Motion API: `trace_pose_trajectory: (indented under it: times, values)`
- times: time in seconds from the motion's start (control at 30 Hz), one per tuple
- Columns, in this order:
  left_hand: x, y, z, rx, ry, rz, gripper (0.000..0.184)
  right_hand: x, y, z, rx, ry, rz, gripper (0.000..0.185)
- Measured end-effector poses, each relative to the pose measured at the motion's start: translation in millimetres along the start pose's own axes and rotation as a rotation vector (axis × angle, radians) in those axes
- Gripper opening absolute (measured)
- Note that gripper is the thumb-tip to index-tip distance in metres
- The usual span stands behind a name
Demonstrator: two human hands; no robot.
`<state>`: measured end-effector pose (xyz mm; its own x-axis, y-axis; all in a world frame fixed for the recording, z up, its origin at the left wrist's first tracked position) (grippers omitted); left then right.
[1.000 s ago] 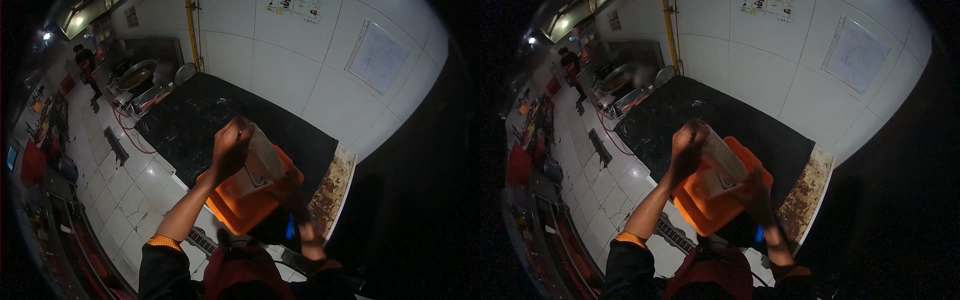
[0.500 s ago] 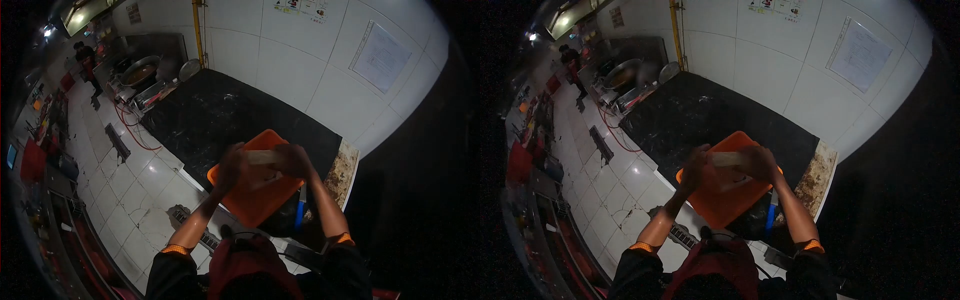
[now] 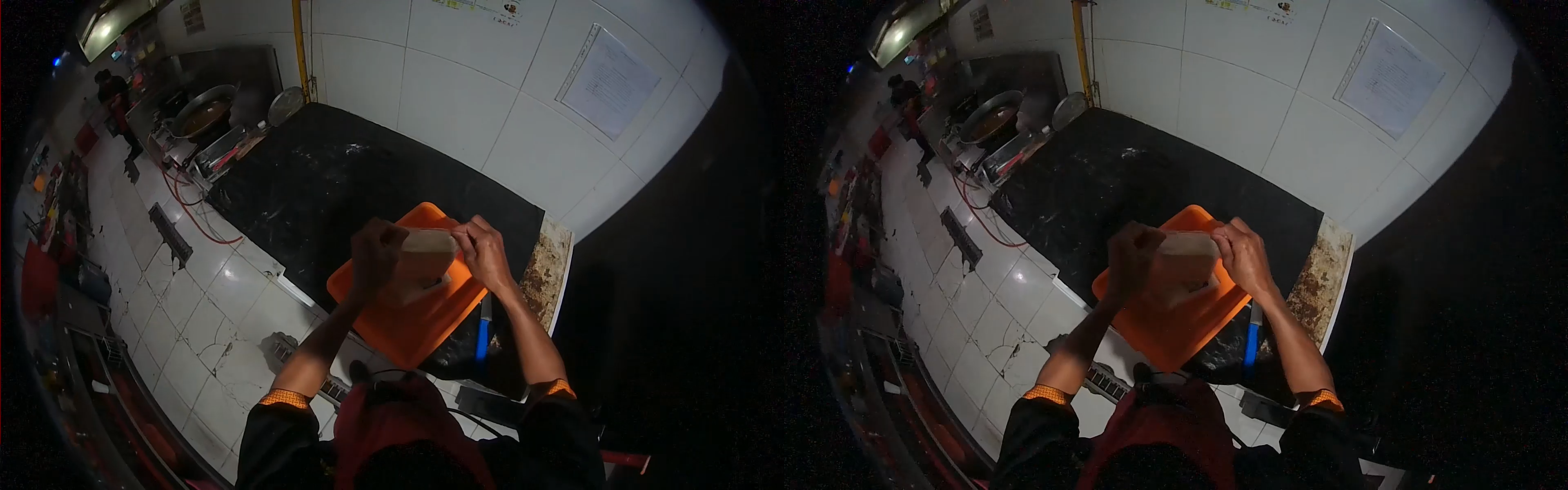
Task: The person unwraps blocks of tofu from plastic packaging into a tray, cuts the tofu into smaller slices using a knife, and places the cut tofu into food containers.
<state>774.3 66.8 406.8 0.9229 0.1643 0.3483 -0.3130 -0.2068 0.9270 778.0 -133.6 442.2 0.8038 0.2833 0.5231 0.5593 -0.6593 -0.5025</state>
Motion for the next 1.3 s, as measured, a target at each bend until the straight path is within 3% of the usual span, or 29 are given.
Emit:
trace_pose_trajectory:
  times: [0.2,0.33,0.43,0.5,0.53,0.6,0.63,0.7,0.73,0.77,0.93,1.03,1.1,1.23,1.3]
  values:
    - [0.7,12.7,0.5,-0.073,-0.113,0.017,0.010,-0.4,-28.4,-10.9,-0.340,0.022,-0.128,0.010]
    - [2.5,9.6,-1.3,-0.097,-0.104,0.051,0.009,-4.8,-39.6,-9.9,-0.229,0.174,-0.173,0.012]
    - [5.4,7.8,4.5,-0.146,-0.137,0.080,0.008,5.7,-62.0,15.8,-0.098,-0.006,-0.112,0.022]
    - [1.6,7.8,21.3,-0.042,-0.373,0.151,0.026,4.4,-38.9,37.2,-0.161,-0.064,-0.216,0.023]
    - [3.2,1.7,20.6,-0.043,-0.372,0.155,0.026,7.0,-41.5,46.6,-0.227,-0.121,-0.319,0.023]
    - [4.3,-12.5,13.9,-0.310,-0.310,0.172,0.073,15.8,-40.8,49.4,-0.225,-0.125,-0.344,0.018]
    - [3.0,-23.1,15.5,-0.314,-0.313,0.165,0.073,18.9,-46.7,49.4,-0.218,-0.135,-0.366,0.013]
    - [2.7,-42.7,34.4,-0.209,-0.492,0.103,0.110,32.1,-61.1,31.2,-0.168,-0.051,-0.368,0.009]
    - [6.1,-41.6,37.3,-0.210,-0.497,0.106,0.110,39.7,-68.2,16.1,-0.121,0.030,-0.382,0.010]
    - [4.6,-37.8,40.4,-0.226,-0.495,0.141,0.110,42.2,-66.9,21.1,-0.161,-0.046,-0.364,0.014]
    - [5.9,-42.6,57.9,-0.260,-0.541,0.211,0.107,59.1,-84.4,-14.4,-0.122,-0.012,-0.314,0.019]
    - [6.6,-48.9,69.9,-0.270,-0.598,0.135,0.100,71.6,-100.3,-64.6,-0.104,0.199,-0.276,0.019]
    - [9.3,-60.0,77.4,-0.022,-0.644,0.160,0.091,78.6,-111.0,-102.4,-0.166,0.229,-0.228,0.020]
    - [15.6,-45.7,84.9,0.002,-0.778,0.023,0.083,58.1,-92.0,-153.7,-0.193,0.248,-0.002,0.024]
    - [14.3,-37.0,92.9,0.267,-0.883,0.174,0.071,33.1,-67.3,-151.5,-0.172,0.264,0.058,0.023]
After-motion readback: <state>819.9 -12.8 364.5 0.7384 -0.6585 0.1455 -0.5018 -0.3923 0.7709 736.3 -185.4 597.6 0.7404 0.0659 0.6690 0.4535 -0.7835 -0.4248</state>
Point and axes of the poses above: each hand's wrist, its own x-axis towards the middle knuckle, its own z-axis out of the palm, y = z × x, the point moved 10 cm from there along x, towards the middle knuckle, and after that the axes turned 4 degrees about -x, right-handed, at the moved point
